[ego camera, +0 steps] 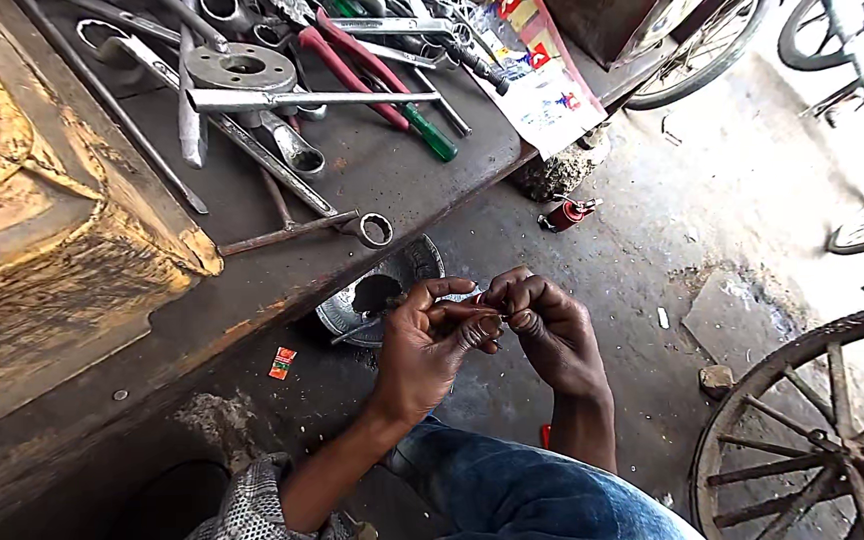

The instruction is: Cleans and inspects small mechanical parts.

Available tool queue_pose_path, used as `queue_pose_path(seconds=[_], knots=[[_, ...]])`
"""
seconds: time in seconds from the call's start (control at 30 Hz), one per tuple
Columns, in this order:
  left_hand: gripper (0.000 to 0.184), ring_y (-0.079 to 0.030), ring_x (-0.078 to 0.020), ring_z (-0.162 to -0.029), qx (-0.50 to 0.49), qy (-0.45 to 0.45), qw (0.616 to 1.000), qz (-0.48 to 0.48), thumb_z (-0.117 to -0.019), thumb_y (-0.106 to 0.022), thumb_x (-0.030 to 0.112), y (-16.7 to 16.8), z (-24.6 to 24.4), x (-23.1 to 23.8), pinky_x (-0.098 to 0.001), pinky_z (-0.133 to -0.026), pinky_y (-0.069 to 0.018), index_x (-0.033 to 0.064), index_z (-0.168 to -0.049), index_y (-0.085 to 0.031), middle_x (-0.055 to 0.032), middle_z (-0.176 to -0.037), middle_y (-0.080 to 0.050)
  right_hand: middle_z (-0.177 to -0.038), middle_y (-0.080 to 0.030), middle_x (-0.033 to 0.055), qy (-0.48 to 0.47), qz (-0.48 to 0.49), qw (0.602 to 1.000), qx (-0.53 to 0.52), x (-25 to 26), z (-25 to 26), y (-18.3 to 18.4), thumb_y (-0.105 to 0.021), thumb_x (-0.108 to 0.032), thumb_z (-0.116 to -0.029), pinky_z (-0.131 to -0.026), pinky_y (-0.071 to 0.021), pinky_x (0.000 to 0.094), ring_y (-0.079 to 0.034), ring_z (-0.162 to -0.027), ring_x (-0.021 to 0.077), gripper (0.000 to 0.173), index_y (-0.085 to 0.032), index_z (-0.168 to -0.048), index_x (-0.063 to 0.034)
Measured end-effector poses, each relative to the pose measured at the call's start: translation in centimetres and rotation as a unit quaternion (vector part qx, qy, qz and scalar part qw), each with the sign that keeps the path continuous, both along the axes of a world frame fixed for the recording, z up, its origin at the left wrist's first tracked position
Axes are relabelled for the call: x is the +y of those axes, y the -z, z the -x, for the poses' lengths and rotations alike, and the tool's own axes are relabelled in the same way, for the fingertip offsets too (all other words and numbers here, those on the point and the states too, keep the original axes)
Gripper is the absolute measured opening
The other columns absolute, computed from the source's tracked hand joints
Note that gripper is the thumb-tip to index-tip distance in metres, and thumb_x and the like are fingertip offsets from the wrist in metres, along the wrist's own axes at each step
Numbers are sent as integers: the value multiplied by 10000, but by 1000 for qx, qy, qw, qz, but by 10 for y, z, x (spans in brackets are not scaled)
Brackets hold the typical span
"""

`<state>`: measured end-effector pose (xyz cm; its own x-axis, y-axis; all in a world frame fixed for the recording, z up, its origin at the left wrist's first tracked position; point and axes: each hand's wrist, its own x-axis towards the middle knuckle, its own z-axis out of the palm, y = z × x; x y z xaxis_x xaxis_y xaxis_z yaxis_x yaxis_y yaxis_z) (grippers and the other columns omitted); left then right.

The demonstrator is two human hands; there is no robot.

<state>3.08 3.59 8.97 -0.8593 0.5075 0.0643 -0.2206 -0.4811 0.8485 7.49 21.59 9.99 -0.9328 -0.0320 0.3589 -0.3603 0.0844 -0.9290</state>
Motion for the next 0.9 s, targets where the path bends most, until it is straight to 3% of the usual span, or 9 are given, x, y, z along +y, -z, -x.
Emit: queue_pose_path(seconds=[0.4, 0.9], knots=[[480, -741, -179, -765, 13, -3, 1000, 17, -890, -728, -67, 0, 0, -1, -289, -696, -636, 69, -1312, -544, -113, -939, -749, -1051, -664, 19, 21, -9, 1000, -2, 1, -1, -1, -648, -205, -1017, -861, -572, 268, -655, -1000, 108, 126, -661, -1009, -80], [482, -736, -188, -739, -64, 14, 998, 1, -913, -698, -68, -5, -2, 0, -312, -683, -643, 75, -1339, -525, -120, -930, -728, -1002, -698, 14, 56, -42, 996, 46, 1, -1, -3, -702, -153, -978, -815, -590, 246, -681, -937, 89, 102, -712, -967, -51]])
